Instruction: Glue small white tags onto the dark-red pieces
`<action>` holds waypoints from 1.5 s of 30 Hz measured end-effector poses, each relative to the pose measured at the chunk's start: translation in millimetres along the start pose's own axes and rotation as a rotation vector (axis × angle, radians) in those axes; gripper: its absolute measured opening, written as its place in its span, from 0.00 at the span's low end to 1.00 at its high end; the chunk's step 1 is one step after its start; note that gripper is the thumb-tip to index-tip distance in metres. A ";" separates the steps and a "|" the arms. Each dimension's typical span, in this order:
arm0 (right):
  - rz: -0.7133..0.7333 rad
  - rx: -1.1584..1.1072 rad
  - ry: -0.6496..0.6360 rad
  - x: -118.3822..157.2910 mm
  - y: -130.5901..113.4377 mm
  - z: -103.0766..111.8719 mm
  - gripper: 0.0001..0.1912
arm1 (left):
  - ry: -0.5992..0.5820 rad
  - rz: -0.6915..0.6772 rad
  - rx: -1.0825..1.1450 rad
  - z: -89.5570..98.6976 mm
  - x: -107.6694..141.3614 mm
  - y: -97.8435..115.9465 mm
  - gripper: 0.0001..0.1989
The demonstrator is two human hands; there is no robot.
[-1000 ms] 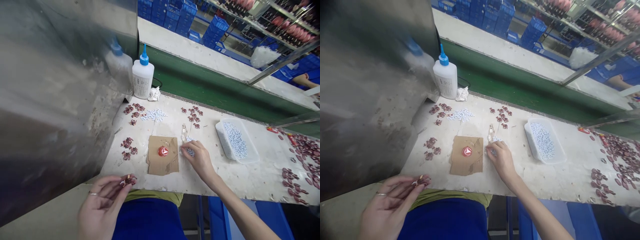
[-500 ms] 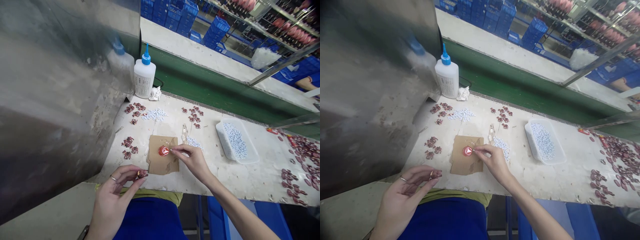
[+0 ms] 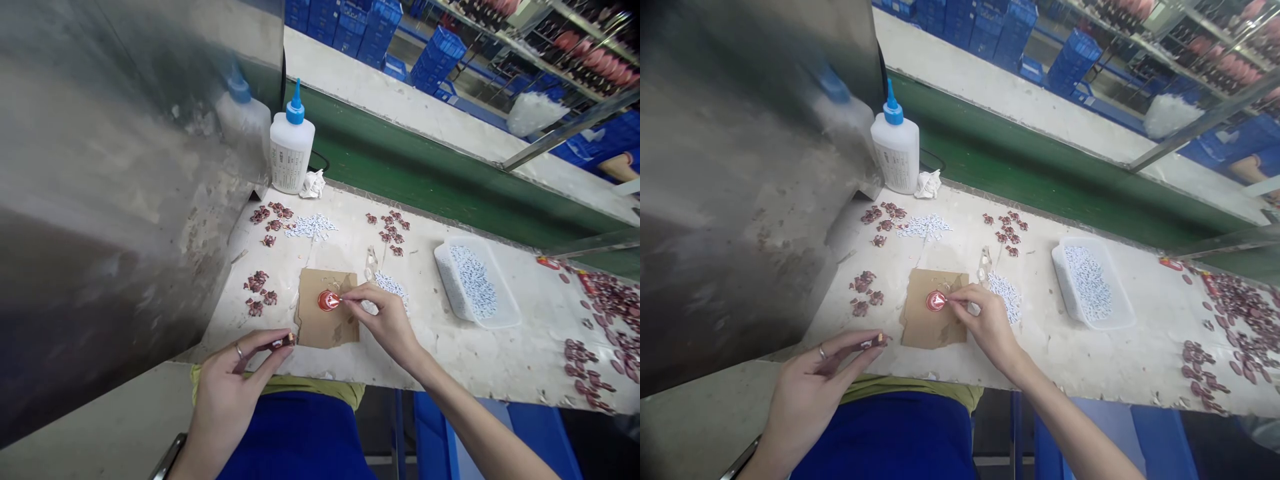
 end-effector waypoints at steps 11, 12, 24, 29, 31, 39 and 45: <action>0.012 0.004 -0.016 -0.6 0.3 -1.4 0.07 | -0.050 -0.077 -0.046 -19.8 -9.6 6.6 0.06; 0.005 -0.007 -0.010 -0.7 0.0 -1.2 0.06 | -0.049 -0.088 -0.046 -21.4 -10.3 8.4 0.06; -0.232 -0.561 0.023 14.0 -60.6 5.3 0.01 | -0.072 -0.281 -0.015 -32.6 7.0 46.5 0.12; -0.157 -0.594 0.052 11.7 -81.7 6.5 0.03 | -0.113 -0.304 0.010 -33.7 11.2 51.2 0.12; -0.169 -0.622 0.064 11.4 -82.6 5.2 0.04 | -0.110 -0.309 0.012 -33.5 11.5 51.4 0.11; -0.159 -0.615 0.017 10.8 -83.8 2.5 0.07 | -0.108 -0.309 -0.005 -33.8 10.4 51.2 0.13; -0.062 -0.535 -0.018 11.3 -85.0 5.2 0.09 | -0.126 -0.308 -0.023 -31.9 11.0 50.2 0.13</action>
Point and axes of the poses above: each hand's wrist, its own x-axis away from the middle knuckle, its own z-axis out of the back of the hand, y = z × x, the point moved 5 cm from there along -x, towards the middle knuckle, and after that the axes turned 12 degrees about z, right-handed, at the moved point
